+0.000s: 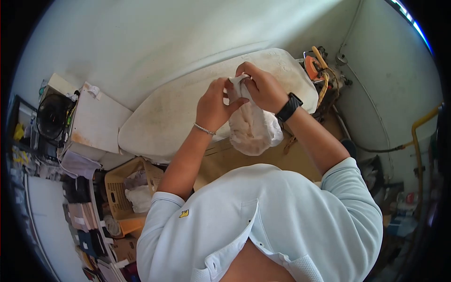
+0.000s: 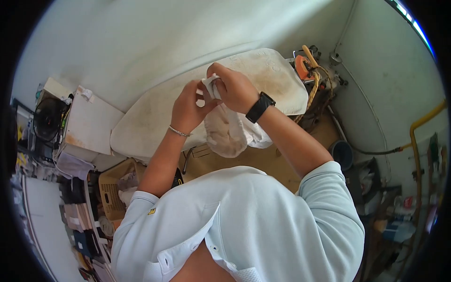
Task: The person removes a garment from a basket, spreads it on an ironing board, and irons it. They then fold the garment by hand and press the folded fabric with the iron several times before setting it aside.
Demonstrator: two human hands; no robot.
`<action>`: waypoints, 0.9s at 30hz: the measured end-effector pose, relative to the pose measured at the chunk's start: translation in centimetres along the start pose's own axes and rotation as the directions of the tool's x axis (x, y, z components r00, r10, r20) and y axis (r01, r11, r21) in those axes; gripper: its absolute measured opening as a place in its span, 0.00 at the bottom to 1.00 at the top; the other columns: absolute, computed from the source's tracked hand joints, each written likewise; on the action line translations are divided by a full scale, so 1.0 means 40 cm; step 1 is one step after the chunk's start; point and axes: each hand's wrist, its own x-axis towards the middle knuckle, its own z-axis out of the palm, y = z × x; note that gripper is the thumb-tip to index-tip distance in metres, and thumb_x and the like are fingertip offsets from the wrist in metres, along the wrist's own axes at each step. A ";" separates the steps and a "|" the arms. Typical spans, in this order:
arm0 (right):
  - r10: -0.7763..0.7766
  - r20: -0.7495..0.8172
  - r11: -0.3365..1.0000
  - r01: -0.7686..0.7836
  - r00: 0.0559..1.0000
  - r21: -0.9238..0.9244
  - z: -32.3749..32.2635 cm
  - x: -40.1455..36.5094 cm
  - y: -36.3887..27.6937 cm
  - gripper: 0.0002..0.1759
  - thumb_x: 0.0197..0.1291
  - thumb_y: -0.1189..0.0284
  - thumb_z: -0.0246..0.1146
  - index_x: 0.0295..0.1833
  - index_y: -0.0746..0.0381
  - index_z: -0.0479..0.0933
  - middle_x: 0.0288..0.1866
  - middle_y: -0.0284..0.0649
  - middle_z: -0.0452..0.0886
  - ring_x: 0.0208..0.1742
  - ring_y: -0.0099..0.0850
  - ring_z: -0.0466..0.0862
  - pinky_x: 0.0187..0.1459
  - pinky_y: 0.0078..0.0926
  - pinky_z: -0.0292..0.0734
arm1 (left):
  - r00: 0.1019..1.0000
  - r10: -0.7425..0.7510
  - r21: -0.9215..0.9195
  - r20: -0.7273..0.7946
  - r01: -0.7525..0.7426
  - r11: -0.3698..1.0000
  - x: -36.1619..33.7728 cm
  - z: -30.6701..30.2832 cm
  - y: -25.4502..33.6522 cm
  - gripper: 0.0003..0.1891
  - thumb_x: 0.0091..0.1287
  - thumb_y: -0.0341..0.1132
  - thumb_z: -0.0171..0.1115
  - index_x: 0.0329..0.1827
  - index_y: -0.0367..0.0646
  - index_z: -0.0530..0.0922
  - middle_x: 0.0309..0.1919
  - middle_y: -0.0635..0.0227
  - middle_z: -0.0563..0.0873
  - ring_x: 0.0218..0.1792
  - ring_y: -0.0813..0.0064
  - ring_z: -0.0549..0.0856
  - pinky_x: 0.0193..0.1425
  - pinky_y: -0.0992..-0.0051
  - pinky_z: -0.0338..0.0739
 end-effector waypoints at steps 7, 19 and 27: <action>0.036 0.090 0.986 -0.050 0.995 0.157 -0.076 -0.037 0.024 0.12 0.63 0.81 0.56 0.51 0.62 0.67 0.32 0.42 0.76 0.33 0.34 0.76 0.38 0.27 0.72 | 0.952 0.271 0.061 -0.141 -0.264 0.962 0.064 0.038 -0.023 0.19 0.54 0.35 0.74 0.43 0.43 0.72 0.39 0.67 0.79 0.40 0.63 0.84 0.45 0.68 0.80; -0.100 0.295 0.845 0.238 0.950 -0.479 -0.166 -0.125 0.156 0.09 0.55 0.79 0.55 0.43 0.60 0.70 0.36 0.44 0.75 0.38 0.49 0.80 0.40 0.43 0.77 | 0.995 0.077 0.078 -0.060 -0.072 0.994 0.044 -0.061 -0.002 0.14 0.55 0.22 0.60 0.44 0.46 0.74 0.38 0.66 0.84 0.32 0.66 0.85 0.31 0.71 0.80; 0.142 -0.035 0.891 -0.143 0.989 -0.431 -0.200 -0.152 0.292 0.09 0.48 0.79 0.61 0.37 0.61 0.72 0.33 0.45 0.78 0.36 0.48 0.80 0.37 0.42 0.75 | 0.995 0.063 0.515 -0.080 -0.013 0.857 -0.047 -0.114 0.014 0.09 0.54 0.25 0.63 0.36 0.49 0.78 0.33 0.68 0.80 0.33 0.61 0.84 0.36 0.63 0.79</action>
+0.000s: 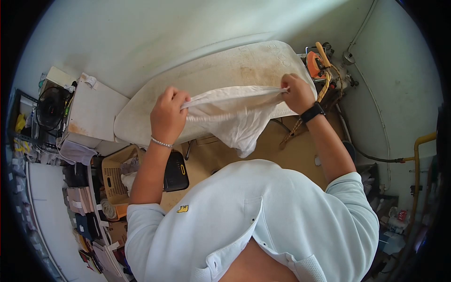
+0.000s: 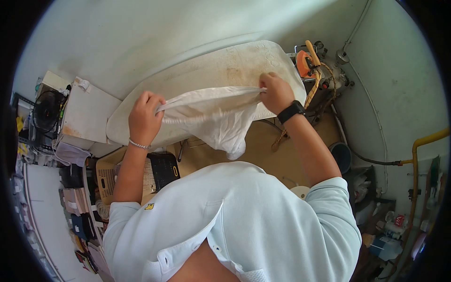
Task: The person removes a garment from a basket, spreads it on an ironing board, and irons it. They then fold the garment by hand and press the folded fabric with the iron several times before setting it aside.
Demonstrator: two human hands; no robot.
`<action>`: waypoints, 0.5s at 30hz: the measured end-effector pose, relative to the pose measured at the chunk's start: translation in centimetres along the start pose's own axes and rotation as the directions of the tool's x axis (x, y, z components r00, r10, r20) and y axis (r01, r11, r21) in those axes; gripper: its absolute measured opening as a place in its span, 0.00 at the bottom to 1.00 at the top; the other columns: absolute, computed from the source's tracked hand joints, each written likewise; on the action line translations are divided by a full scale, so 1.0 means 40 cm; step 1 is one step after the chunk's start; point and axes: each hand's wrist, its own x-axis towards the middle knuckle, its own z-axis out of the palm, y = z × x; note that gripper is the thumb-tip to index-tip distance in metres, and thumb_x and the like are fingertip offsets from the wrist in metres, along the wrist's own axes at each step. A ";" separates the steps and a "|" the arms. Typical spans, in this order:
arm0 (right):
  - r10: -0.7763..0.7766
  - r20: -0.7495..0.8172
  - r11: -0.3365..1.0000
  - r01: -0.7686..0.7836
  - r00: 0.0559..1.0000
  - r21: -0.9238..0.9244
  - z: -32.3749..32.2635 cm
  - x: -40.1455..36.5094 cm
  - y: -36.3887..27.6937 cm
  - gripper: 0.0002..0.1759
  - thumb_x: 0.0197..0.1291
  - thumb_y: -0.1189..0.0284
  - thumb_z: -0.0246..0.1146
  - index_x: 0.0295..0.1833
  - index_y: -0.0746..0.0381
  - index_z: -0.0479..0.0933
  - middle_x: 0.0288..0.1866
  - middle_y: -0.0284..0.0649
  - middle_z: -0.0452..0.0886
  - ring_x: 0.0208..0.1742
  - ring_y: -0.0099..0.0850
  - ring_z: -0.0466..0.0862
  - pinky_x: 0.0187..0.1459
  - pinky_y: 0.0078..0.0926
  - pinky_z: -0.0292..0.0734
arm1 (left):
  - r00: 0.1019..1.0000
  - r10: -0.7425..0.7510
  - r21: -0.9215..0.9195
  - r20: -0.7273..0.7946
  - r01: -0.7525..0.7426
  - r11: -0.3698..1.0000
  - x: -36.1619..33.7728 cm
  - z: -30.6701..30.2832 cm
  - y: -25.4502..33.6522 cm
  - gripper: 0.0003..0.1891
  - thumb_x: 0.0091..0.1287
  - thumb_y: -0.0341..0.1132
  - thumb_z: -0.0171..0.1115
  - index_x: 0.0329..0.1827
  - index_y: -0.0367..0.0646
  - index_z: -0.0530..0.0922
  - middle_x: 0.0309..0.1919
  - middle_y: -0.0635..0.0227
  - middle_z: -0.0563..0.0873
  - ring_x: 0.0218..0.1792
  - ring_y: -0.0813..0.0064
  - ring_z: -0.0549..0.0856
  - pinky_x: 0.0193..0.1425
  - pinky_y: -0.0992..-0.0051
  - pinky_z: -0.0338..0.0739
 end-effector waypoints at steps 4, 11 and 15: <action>0.156 0.029 0.975 -0.158 0.987 0.153 -0.019 -0.009 0.020 0.09 0.44 0.79 0.64 0.34 0.62 0.74 0.34 0.46 0.81 0.36 0.45 0.82 0.38 0.36 0.76 | 0.968 -0.153 -0.085 0.201 0.172 0.981 -0.065 0.040 -0.030 0.07 0.55 0.27 0.62 0.36 0.49 0.81 0.34 0.65 0.82 0.36 0.59 0.84 0.37 0.62 0.79; 0.021 0.206 0.881 -0.115 0.978 0.459 0.035 -0.055 -0.051 0.17 0.41 0.87 0.58 0.41 0.62 0.76 0.38 0.40 0.78 0.41 0.35 0.79 0.42 0.28 0.76 | 0.941 -0.294 -0.351 0.166 0.335 0.874 -0.161 0.141 -0.091 0.19 0.58 0.22 0.50 0.51 0.46 0.81 0.44 0.52 0.85 0.40 0.52 0.84 0.48 0.61 0.80; -0.421 0.240 0.869 0.314 0.875 0.382 0.035 -0.096 -0.116 0.19 0.39 0.88 0.57 0.38 0.57 0.76 0.44 0.40 0.74 0.47 0.44 0.75 0.46 0.34 0.75 | 0.732 -0.652 -0.543 0.198 0.636 0.549 -0.248 0.199 -0.149 0.17 0.57 0.22 0.52 0.48 0.45 0.79 0.46 0.59 0.84 0.37 0.58 0.86 0.44 0.66 0.79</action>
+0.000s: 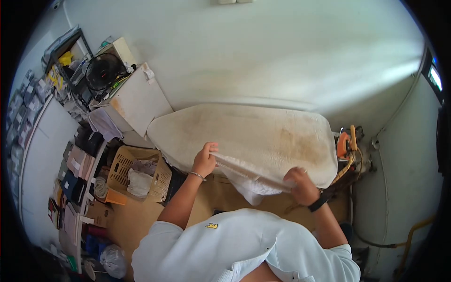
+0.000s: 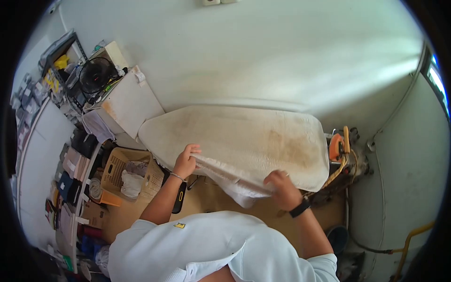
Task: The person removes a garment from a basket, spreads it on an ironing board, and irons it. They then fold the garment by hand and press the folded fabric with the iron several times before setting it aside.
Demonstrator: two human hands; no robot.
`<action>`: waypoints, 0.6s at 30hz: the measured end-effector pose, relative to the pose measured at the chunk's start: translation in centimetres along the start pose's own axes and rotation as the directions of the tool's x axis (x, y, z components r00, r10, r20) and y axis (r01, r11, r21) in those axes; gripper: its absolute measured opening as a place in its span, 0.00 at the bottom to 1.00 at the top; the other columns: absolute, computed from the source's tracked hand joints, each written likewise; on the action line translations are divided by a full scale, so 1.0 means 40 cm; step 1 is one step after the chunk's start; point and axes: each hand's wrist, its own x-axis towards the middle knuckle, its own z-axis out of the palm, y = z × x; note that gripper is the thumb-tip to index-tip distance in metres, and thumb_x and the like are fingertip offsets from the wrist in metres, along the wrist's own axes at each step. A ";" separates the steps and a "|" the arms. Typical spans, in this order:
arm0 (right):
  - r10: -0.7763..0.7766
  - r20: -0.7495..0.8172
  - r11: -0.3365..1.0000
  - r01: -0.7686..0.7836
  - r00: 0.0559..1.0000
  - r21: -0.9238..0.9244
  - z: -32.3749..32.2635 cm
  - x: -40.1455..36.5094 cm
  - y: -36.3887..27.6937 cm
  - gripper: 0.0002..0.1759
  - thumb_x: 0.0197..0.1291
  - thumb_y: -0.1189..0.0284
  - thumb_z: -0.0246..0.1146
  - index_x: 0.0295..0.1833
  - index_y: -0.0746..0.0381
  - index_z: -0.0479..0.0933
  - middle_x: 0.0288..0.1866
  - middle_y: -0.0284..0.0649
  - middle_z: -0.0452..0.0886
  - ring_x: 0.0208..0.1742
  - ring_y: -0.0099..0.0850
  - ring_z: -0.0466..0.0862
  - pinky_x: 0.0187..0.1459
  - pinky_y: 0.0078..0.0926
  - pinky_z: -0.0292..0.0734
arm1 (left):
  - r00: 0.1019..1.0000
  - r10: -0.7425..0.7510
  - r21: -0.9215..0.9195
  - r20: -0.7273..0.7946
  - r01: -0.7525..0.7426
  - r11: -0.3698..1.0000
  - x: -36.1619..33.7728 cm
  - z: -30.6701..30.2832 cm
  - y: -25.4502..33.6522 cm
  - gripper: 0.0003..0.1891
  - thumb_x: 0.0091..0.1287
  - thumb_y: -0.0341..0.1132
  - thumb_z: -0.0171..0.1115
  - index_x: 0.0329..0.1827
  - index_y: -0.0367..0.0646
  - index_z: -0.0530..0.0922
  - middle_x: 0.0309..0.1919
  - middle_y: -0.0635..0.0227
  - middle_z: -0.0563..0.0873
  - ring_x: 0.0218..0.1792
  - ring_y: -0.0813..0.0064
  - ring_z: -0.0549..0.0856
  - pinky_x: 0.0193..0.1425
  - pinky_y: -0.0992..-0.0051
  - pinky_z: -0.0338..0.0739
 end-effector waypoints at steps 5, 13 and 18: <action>-0.076 0.112 0.984 0.093 0.991 -0.155 -0.010 -0.006 -0.018 0.15 0.42 0.86 0.58 0.35 0.56 0.79 0.43 0.40 0.75 0.46 0.45 0.76 0.46 0.36 0.75 | 0.979 0.184 0.489 0.093 -0.206 0.848 -0.030 -0.082 0.035 0.10 0.56 0.25 0.59 0.39 0.49 0.81 0.40 0.65 0.84 0.34 0.63 0.85 0.40 0.67 0.79; 0.324 -0.223 0.850 -0.387 0.919 -0.357 -0.045 0.019 0.094 0.11 0.51 0.79 0.60 0.38 0.55 0.85 0.40 0.39 0.84 0.38 0.42 0.84 0.40 0.38 0.80 | 0.801 0.111 0.482 0.588 -0.457 0.748 -0.094 -0.044 0.122 0.14 0.60 0.31 0.56 0.48 0.49 0.82 0.39 0.58 0.86 0.40 0.53 0.84 0.45 0.58 0.77; 0.329 -0.336 0.822 -0.443 0.882 -0.358 -0.034 0.038 0.117 0.14 0.50 0.79 0.59 0.42 0.56 0.83 0.40 0.43 0.84 0.39 0.45 0.84 0.40 0.40 0.79 | 0.680 0.040 0.281 0.732 -0.355 0.892 -0.146 0.012 0.167 0.18 0.62 0.32 0.56 0.56 0.47 0.77 0.42 0.52 0.85 0.41 0.48 0.83 0.47 0.55 0.76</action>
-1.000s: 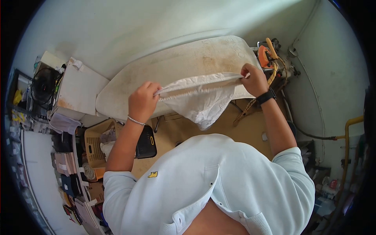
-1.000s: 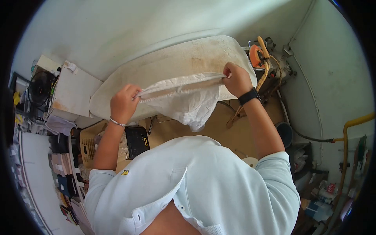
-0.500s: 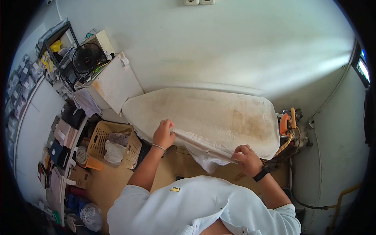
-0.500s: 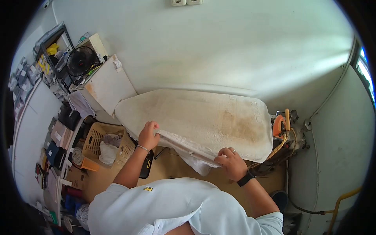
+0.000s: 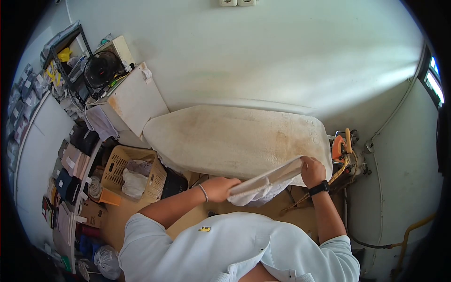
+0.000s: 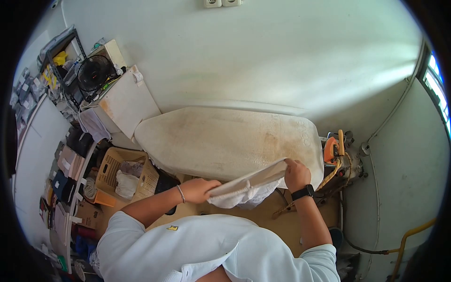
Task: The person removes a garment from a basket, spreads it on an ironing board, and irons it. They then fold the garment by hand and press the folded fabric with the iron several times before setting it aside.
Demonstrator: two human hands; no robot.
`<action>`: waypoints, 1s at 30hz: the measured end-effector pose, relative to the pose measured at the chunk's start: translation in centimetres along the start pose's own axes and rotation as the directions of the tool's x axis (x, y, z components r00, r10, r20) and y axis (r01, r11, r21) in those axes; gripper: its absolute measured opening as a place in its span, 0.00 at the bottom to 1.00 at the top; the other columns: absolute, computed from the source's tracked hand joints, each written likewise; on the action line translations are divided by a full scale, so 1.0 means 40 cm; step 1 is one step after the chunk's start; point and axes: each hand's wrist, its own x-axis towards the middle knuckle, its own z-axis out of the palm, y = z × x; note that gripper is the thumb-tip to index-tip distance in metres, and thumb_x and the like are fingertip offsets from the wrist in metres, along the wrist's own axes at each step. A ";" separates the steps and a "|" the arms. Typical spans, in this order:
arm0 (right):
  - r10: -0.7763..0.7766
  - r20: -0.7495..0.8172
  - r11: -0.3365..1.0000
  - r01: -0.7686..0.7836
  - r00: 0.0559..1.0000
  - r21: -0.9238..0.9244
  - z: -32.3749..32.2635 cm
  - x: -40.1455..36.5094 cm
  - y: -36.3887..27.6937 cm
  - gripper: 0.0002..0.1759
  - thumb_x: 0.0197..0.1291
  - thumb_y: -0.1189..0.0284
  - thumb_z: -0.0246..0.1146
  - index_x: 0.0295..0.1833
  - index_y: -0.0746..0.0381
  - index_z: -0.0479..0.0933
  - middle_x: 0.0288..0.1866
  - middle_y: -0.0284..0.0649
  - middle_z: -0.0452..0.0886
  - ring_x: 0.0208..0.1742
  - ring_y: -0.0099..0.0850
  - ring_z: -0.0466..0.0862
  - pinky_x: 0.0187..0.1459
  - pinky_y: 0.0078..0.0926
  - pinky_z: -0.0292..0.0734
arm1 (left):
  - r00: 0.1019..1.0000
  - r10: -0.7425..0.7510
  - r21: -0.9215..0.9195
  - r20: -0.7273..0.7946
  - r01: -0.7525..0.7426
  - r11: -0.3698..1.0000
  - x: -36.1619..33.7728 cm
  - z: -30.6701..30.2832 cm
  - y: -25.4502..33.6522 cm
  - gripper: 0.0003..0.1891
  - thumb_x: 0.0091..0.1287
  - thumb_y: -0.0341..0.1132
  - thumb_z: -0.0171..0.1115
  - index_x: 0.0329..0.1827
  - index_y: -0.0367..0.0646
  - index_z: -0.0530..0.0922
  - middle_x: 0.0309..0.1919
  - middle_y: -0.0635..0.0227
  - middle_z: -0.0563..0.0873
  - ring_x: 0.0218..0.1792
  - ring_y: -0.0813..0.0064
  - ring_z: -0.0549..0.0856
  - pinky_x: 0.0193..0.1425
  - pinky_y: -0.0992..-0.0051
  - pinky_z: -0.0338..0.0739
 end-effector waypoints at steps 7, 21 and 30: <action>0.018 0.073 1.000 -0.019 0.997 0.012 0.013 -0.031 0.009 0.20 0.47 0.79 0.56 0.48 0.57 0.80 0.43 0.49 0.81 0.45 0.49 0.81 0.45 0.44 0.77 | 0.854 0.501 0.315 -0.141 -0.441 0.841 0.018 0.036 0.023 0.22 0.57 0.29 0.57 0.57 0.50 0.77 0.36 0.54 0.84 0.42 0.53 0.84 0.46 0.60 0.78; -0.297 0.016 0.955 0.297 0.955 0.015 -0.333 0.162 -0.111 0.09 0.59 0.68 0.61 0.32 0.63 0.80 0.31 0.42 0.84 0.30 0.39 0.82 0.53 0.39 0.73 | 0.763 0.496 0.174 -0.414 -0.468 0.866 0.017 -0.411 -0.080 0.08 0.57 0.31 0.70 0.33 0.35 0.82 0.33 0.63 0.84 0.31 0.71 0.83 0.39 0.76 0.78; -0.314 -0.020 0.896 0.304 0.949 0.323 -0.257 0.167 -0.163 0.13 0.48 0.71 0.76 0.34 0.66 0.82 0.30 0.37 0.84 0.33 0.27 0.81 0.41 0.23 0.76 | 0.800 0.358 -0.228 -0.481 -0.508 0.830 -0.054 -0.466 -0.222 0.05 0.59 0.24 0.69 0.32 0.33 0.80 0.33 0.69 0.83 0.35 0.83 0.82 0.41 0.81 0.79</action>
